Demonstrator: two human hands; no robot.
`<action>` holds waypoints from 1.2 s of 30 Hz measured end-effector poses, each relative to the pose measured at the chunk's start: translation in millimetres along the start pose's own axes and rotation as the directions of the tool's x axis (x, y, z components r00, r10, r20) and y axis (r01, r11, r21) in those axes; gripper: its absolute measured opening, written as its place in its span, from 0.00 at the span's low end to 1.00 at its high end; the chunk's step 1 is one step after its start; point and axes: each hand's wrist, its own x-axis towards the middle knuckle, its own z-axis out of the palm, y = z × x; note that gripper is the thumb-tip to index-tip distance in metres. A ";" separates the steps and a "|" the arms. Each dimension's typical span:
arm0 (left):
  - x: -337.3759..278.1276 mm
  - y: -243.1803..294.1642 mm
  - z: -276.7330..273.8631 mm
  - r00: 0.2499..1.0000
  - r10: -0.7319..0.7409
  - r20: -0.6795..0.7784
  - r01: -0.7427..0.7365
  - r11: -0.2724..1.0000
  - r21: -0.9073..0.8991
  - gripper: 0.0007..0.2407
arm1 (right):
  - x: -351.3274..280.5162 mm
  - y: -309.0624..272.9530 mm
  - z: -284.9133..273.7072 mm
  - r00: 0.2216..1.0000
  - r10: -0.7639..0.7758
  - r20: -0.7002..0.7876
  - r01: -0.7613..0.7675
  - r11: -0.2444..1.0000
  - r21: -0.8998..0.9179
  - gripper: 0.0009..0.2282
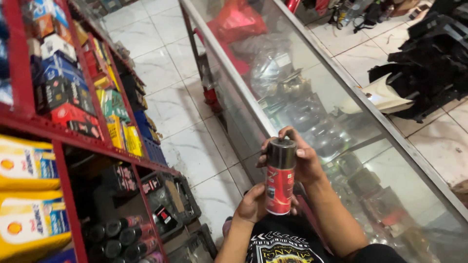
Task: The person repeatedly picks up small red and silver cans from a red metal shelf and places them onto a glass display counter. Later, the person picks up yellow spray cans from the shelf and places them on the counter as well.
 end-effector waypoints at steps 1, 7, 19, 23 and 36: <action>-5.0 3.8 7.1 0.992 0.058 0.115 -0.050 0.996 -0.071 0.26 | 1.3 7.8 5.2 1.000 0.015 0.010 -0.015 0.999 0.037 0.23; -48.7 29.6 19.1 0.885 0.350 -0.306 -0.226 0.899 0.375 0.30 | 6.6 32.7 36.2 0.971 0.202 -0.128 -0.235 0.900 -0.367 0.38; -169.3 43.6 38.1 0.379 0.789 -0.483 0.237 0.421 0.875 0.24 | 48.1 143.0 63.8 0.843 0.537 -0.036 -0.262 0.350 -0.899 0.31; -211.2 34.9 26.2 0.150 0.854 -0.498 0.363 0.421 0.831 0.25 | 70.6 206.5 71.4 0.723 0.686 0.089 -0.232 0.361 -0.903 0.27; -206.0 39.9 -68.9 -0.377 0.807 -0.455 0.366 0.581 0.727 0.26 | 171.7 398.9 -5.0 0.501 0.793 0.348 0.061 0.369 -0.928 0.27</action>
